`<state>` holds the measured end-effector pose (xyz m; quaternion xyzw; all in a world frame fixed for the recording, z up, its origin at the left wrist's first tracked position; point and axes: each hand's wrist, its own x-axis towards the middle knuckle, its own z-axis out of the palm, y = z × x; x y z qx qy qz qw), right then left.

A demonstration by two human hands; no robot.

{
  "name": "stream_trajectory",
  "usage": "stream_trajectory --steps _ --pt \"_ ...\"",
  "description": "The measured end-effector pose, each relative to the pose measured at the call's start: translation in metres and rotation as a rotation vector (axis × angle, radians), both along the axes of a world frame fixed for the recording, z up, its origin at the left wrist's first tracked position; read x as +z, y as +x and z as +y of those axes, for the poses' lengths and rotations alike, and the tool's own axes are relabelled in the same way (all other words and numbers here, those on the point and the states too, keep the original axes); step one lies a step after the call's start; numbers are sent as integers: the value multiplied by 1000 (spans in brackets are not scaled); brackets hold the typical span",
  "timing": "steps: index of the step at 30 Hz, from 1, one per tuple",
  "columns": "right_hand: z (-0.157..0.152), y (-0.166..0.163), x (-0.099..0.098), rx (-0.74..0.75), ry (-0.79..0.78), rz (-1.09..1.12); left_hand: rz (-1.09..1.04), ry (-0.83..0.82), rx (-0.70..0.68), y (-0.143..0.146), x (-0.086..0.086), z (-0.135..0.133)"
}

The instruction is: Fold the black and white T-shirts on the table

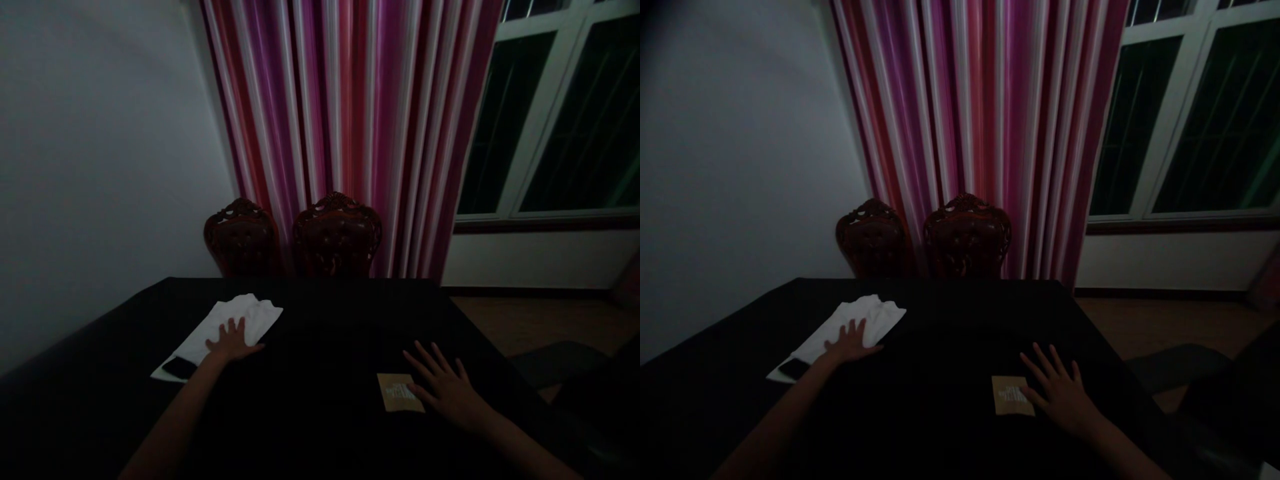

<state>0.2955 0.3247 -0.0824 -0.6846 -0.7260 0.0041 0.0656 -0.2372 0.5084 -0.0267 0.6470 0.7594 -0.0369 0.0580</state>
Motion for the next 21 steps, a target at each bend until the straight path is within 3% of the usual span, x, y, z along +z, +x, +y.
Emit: stream_trajectory --steps 4,10,13,17,21 --pt "0 2 -6 13 51 -1 18 27 -16 14 -6 5" --pt "1 3 -7 -1 49 -32 42 37 97 -38 11 16" --pt "1 3 -7 9 55 -33 105 100 133 -47 21 15" --pt "0 1 -4 13 53 -30 169 246 -57 -6 27 2" --pt "-2 -1 0 11 51 -32 143 220 -343 46 21 -16"
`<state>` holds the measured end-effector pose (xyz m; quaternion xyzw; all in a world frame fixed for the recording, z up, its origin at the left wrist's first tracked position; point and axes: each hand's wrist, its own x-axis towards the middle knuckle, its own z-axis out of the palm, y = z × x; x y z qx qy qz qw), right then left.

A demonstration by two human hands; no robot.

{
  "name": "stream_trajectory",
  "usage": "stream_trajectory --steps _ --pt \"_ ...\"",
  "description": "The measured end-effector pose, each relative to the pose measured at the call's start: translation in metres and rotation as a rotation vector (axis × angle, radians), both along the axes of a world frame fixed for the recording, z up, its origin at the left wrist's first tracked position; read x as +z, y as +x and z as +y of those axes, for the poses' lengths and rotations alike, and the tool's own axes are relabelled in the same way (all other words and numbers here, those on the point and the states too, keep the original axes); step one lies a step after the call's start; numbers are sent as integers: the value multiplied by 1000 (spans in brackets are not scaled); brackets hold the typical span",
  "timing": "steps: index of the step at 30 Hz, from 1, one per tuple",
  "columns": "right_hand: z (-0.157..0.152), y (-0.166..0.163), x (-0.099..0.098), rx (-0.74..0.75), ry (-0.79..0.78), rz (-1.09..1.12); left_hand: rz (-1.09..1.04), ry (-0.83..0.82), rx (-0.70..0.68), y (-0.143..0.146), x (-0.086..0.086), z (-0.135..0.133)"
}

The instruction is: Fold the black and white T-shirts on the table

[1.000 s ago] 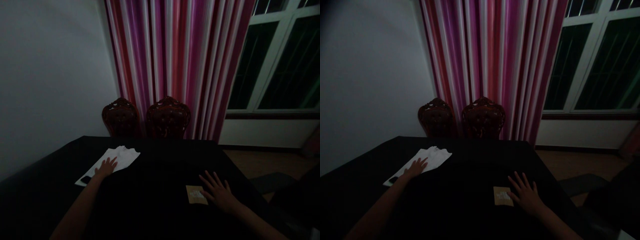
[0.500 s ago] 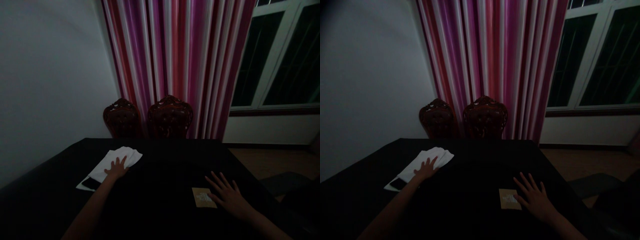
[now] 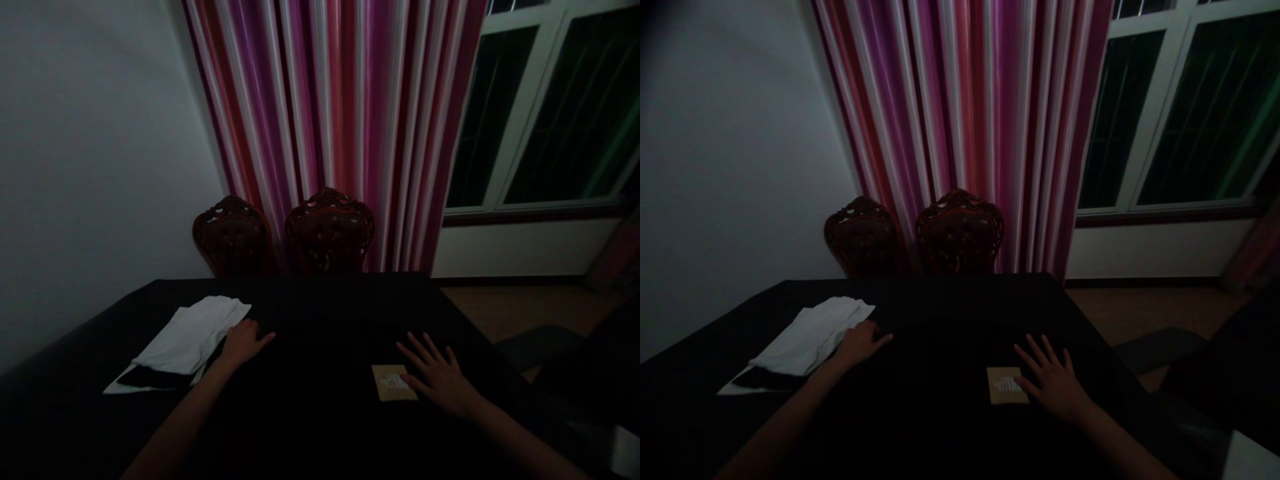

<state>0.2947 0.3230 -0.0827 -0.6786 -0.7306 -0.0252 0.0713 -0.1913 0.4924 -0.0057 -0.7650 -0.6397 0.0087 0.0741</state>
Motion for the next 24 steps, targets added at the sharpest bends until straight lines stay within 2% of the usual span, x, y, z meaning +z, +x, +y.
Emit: stream_trajectory --steps 2,9,12,14,16,18,20,22,24 --pt "-1 -1 2 -6 -9 3 20 -19 -43 10 0 -3" --pt "-2 -4 11 9 -36 61 82 122 48 6 23 -2" --pt "2 12 18 -13 -70 151 80 138 -74 21 24 -21" --pt "3 31 19 -113 -54 172 76 95 -187 31 17 -42" --pt "0 53 15 -207 -43 130 79 39 -214 33 8 -64" --pt "-7 70 7 -214 -58 61 92 -4 -128 24 2 -82" --pt "-16 79 0 -189 -56 9 108 -30 -2 12 4 -92" --pt "-22 80 -4 -184 -30 -18 121 -26 102 7 16 -96" --pt "-24 77 -5 -199 -17 -28 122 4 132 19 31 -102"
